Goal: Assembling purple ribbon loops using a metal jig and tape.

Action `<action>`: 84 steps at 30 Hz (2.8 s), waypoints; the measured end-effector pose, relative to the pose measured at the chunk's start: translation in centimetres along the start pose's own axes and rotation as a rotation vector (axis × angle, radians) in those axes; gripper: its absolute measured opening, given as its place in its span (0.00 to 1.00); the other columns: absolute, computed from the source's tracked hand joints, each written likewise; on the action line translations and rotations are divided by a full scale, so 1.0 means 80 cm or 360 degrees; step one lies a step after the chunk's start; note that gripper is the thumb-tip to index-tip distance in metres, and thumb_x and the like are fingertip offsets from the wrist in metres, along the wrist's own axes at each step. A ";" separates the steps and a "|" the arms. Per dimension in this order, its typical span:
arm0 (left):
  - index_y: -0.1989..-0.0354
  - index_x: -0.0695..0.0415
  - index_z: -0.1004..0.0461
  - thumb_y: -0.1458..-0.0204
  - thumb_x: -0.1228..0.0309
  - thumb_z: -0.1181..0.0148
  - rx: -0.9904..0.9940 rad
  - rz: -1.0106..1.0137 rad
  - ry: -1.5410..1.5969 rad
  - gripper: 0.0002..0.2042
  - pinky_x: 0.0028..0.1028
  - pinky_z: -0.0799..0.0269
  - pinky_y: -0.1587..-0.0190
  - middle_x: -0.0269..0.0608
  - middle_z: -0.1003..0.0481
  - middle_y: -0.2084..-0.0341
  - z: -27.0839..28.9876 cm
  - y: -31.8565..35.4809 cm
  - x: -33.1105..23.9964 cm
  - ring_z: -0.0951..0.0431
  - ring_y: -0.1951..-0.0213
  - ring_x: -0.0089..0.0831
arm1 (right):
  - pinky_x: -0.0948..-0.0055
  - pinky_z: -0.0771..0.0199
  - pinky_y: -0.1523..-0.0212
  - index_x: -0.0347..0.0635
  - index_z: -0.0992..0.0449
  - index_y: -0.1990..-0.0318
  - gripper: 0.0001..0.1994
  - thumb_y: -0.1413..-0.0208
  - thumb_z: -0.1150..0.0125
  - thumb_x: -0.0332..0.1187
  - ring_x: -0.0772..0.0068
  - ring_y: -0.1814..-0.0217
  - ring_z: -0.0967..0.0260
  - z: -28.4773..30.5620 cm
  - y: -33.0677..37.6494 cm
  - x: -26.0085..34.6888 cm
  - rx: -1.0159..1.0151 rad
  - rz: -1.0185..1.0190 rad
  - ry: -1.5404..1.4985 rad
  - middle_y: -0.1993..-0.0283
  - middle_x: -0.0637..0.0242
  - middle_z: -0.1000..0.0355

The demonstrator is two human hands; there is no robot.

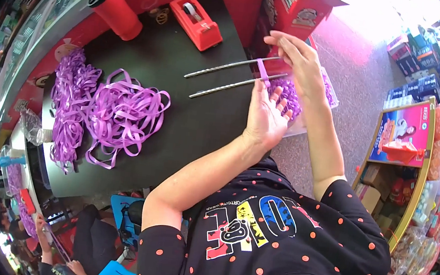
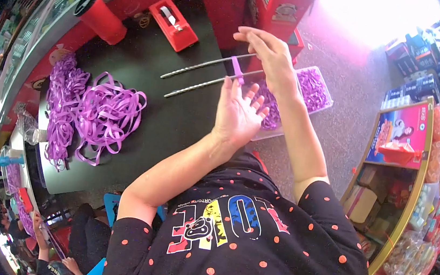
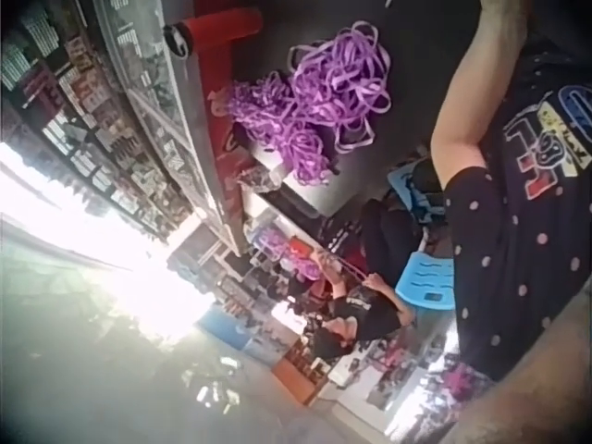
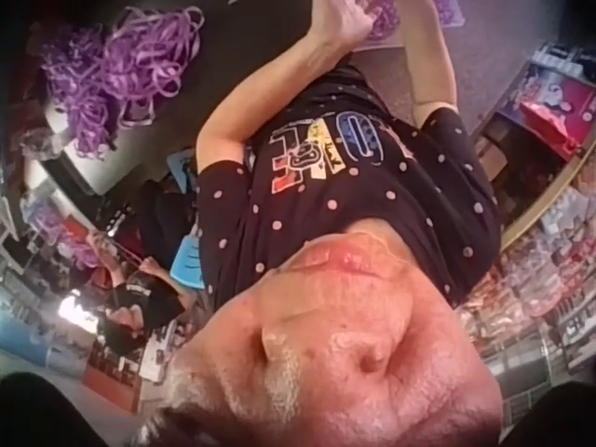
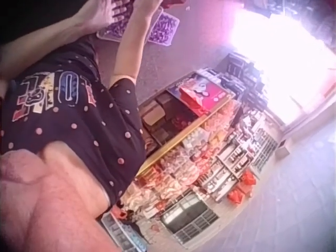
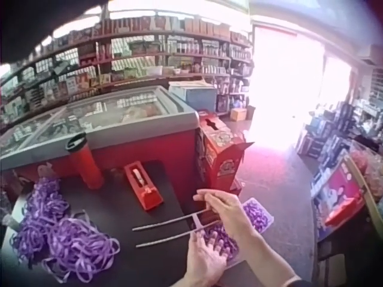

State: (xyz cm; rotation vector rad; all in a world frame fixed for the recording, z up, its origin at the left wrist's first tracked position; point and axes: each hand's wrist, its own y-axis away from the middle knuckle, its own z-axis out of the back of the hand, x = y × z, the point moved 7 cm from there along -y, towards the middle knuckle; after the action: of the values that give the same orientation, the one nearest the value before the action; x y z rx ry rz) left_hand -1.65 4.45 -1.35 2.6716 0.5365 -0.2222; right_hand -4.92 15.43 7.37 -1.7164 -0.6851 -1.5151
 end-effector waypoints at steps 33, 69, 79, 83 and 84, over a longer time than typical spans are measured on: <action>0.31 0.41 0.66 0.47 0.37 0.57 0.0004 0.0004 0.0090 0.41 0.42 0.65 0.35 0.41 0.59 0.34 0.002 -0.008 -0.003 0.64 0.32 0.41 | 0.88 0.57 0.83 0.43 0.23 0.70 0.08 0.50 0.34 0.36 0.94 0.84 0.51 -0.146 -0.133 -0.026 0.0574 -0.0927 0.0316 0.75 0.77 0.29; 0.34 0.41 0.59 0.45 0.43 0.55 0.0017 0.0028 0.0129 0.35 0.42 0.62 0.36 0.41 0.52 0.37 0.000 -0.006 0.002 0.56 0.35 0.38 | 0.80 0.32 0.66 0.32 0.21 0.70 0.15 0.45 0.42 0.39 0.80 0.72 0.29 -0.081 -0.085 -0.050 0.0589 -0.0177 0.0870 0.76 0.67 0.25; 0.48 0.42 0.39 0.49 0.67 0.41 0.0133 -0.0109 0.0095 0.20 0.37 0.44 0.47 0.32 0.37 0.56 0.003 -0.015 -0.009 0.40 0.54 0.30 | 0.81 0.29 0.63 0.32 0.21 0.66 0.10 0.49 0.38 0.31 0.82 0.68 0.29 0.026 0.029 -0.025 0.0636 -0.0569 0.0775 0.71 0.67 0.24; 0.39 0.37 0.48 0.48 0.74 0.43 0.0003 -0.0011 0.0081 0.30 0.37 0.41 0.50 0.30 0.36 0.57 0.011 -0.018 0.000 0.39 0.56 0.28 | 0.80 0.28 0.62 0.30 0.22 0.66 0.09 0.49 0.39 0.29 0.81 0.68 0.28 0.048 0.055 -0.032 0.0596 -0.0539 0.1003 0.72 0.67 0.24; 0.38 0.36 0.48 0.48 0.75 0.44 0.0001 -0.0034 0.0039 0.30 0.36 0.40 0.50 0.29 0.36 0.57 0.016 -0.021 0.000 0.38 0.57 0.27 | 0.80 0.28 0.63 0.30 0.22 0.66 0.09 0.49 0.39 0.29 0.81 0.68 0.28 0.049 0.059 -0.035 0.0619 -0.0501 0.0982 0.72 0.66 0.24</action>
State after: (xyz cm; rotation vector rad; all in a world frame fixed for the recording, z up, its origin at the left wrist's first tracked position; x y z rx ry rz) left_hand -2.39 5.32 -3.13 2.6732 0.5727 -0.1959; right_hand 0.66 16.06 3.69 -0.8103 -0.8628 -1.8517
